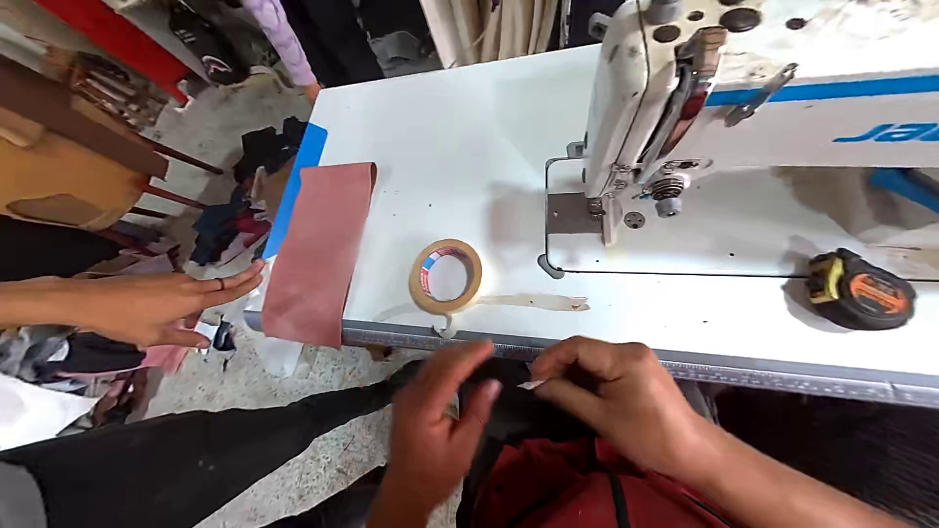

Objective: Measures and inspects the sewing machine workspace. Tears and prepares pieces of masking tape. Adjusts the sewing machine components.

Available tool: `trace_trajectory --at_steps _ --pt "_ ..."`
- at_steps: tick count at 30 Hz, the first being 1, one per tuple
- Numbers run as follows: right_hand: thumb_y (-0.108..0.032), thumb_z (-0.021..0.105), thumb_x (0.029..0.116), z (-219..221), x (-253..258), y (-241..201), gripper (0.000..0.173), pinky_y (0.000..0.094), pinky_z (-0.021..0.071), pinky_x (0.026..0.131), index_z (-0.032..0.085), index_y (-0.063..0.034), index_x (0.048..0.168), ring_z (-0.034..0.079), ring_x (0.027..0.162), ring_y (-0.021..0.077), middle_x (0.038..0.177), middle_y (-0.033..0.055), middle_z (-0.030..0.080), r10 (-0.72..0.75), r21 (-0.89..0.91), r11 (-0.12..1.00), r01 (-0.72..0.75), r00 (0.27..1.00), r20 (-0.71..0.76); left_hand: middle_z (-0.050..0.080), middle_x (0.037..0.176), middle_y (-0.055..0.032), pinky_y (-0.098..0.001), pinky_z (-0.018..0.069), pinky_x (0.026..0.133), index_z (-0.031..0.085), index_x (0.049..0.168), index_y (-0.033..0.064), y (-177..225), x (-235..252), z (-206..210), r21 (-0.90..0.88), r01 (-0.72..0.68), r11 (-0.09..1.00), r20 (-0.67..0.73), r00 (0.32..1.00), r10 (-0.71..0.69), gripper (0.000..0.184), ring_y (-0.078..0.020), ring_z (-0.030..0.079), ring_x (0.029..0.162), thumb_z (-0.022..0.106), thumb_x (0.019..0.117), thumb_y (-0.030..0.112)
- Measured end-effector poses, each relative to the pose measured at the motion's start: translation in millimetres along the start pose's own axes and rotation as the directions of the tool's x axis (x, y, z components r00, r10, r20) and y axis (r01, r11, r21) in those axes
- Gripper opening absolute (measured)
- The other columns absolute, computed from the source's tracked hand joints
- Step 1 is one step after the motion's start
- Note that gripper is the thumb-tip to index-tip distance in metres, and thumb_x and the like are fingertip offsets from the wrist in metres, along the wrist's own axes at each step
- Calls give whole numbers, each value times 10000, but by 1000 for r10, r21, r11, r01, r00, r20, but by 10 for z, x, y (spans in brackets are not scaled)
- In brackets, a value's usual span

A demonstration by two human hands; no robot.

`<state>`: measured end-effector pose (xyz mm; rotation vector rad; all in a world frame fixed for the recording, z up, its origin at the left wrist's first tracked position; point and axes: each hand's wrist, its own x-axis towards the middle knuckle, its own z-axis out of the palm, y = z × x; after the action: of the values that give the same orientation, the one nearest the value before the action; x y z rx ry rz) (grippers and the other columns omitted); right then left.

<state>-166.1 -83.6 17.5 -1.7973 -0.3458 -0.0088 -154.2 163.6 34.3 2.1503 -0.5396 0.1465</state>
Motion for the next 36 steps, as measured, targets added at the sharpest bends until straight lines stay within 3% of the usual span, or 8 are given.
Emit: trace_trajectory --at_steps 8,19,23,26,29,32,34,36 --pt "-336 649 1014 663 -89 112 234 207 529 557 693 -108 981 609 600 21 721 -33 661 141 3 990 -142 981 134 761 932 -67 -317 657 731 733 1066 47 -129 -716 326 -498 231 836 -77 948 -308 138 -155 746 785 721 954 126" --pt "-314 655 1014 861 -7 -99 195 214 604 783 726 -171 1126 701 823 24 914 -83 736 458 28 880 -473 865 205 755 1018 -51 -293 648 827 778 1031 93 -318 -946 405 -142 54 988 -378 920 -104 104 -150 739 947 749 942 138" --pt "-311 565 1051 901 -38 -65 243 188 592 758 733 -161 1144 702 834 -4 952 -68 756 196 -281 947 -153 972 133 733 876 -3 -259 635 704 736 946 90 -381 -998 370 -111 124 986 -340 928 -155 219 -85 720 795 630 1031 261" --pt "-255 550 1048 814 107 -16 228 254 591 639 752 -152 1071 698 757 65 884 -32 733 -137 -529 836 148 989 60 674 670 49 -206 553 516 719 850 97 -545 -1085 399 6 293 956 -268 922 -281 315 -15 632 567 589 1039 312" --pt "-210 579 1021 722 406 -15 204 301 592 649 745 -151 1124 699 801 135 922 2 716 -284 -620 730 288 953 109 738 821 6 -279 619 647 725 1111 84 -678 -1144 416 105 415 904 -87 909 -407 200 -63 702 694 628 977 195" --pt "-219 574 1019 785 694 45 263 356 566 661 706 -156 1238 666 844 214 963 51 667 -297 -684 636 358 931 212 731 1175 -47 -380 600 942 571 1469 137 -729 -1123 416 197 501 843 119 841 -528 489 -157 717 1043 598 982 110" --pt "-196 569 1009 836 830 93 210 382 549 756 715 -141 1150 644 964 241 1061 65 659 -316 -715 575 399 914 255 758 1039 -53 -423 611 892 741 1193 106 -763 -1136 402 254 522 814 107 821 -560 255 -185 736 962 613 1011 229" --pt "-195 575 1000 831 906 95 165 421 512 941 726 -145 1042 614 1127 244 1176 48 660 -321 -730 539 420 904 283 629 608 -49 -450 538 578 682 704 87 -817 -1150 395 369 512 776 40 825 -563 552 -208 643 579 576 990 546"
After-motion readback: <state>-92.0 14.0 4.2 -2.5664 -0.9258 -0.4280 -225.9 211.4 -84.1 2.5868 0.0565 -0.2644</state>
